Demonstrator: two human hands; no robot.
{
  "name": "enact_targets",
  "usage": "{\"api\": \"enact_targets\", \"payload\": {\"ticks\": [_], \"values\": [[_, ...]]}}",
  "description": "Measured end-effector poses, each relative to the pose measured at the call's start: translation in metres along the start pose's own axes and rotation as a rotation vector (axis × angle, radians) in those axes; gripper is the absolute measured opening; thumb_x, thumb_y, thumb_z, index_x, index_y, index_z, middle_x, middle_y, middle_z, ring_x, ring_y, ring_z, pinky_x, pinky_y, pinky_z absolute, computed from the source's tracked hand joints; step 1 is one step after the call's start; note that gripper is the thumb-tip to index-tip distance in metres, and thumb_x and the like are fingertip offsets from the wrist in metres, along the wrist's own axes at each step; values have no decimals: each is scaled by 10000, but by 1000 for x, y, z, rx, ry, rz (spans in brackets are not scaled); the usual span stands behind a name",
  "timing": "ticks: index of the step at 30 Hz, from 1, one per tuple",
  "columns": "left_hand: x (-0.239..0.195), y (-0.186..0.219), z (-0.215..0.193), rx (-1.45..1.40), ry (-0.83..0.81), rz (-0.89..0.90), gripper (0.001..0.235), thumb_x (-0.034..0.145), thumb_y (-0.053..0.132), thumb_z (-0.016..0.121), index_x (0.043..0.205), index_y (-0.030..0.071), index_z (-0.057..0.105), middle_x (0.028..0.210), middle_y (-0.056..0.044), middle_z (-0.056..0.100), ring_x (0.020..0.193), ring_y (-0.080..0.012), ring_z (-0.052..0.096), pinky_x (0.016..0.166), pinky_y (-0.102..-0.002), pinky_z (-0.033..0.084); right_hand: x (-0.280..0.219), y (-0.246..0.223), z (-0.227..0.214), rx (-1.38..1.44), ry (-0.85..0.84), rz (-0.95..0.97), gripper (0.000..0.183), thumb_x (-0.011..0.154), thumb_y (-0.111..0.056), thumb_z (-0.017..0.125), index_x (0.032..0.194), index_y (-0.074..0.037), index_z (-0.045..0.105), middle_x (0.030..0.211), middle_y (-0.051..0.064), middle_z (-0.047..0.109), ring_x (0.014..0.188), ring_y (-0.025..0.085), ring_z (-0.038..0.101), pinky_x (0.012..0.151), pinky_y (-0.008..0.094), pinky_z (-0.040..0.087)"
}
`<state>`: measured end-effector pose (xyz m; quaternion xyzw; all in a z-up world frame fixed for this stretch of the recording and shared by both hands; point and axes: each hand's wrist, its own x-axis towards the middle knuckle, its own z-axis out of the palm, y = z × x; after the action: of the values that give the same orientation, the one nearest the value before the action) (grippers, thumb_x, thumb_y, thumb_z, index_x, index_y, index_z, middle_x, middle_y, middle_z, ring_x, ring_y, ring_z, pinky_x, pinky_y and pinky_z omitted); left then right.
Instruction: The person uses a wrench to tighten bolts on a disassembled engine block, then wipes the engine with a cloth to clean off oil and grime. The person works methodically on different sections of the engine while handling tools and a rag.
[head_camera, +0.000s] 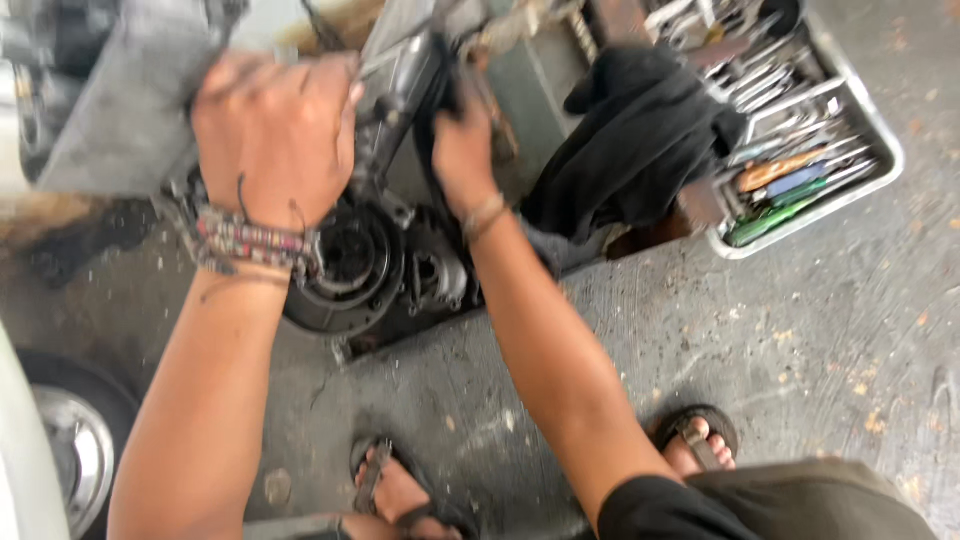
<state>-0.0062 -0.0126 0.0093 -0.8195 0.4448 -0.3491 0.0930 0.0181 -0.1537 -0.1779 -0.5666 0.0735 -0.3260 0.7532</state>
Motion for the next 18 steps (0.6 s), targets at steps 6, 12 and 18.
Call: {"api": "enact_targets", "payload": {"ticks": [6, 12, 18], "values": [[-6, 1, 4, 18, -42, -22, 91, 1034, 192, 679, 1061, 207, 765, 767, 58, 673, 651, -188, 624, 746, -315, 495, 15, 7, -11, 345, 126, 460, 661, 720, 64, 538, 1380, 37, 568, 1305, 133, 650, 1156, 262, 623, 1001, 345, 494], [0, -1, 2, 0, -32, -2, 60, 1003, 203, 707, 1052, 196, 741, 756, 29, 664, 668, -231, 616, 760, -326, 495, -27, 9, 11, 178, 41, 435, 619, 765, 71, 471, 1370, -8, 576, 1266, 145, 687, 1137, 250, 648, 983, 348, 535], [-5, -1, 6, 73, -36, 11, 86, 1044, 250, 700, 1097, 230, 765, 813, 58, 687, 729, -204, 656, 827, -306, 514, -87, 18, 21, -365, 35, 68, 638, 802, -25, 500, 1433, 37, 428, 1463, 251, 499, 1402, 375, 455, 1234, 453, 298]]}}
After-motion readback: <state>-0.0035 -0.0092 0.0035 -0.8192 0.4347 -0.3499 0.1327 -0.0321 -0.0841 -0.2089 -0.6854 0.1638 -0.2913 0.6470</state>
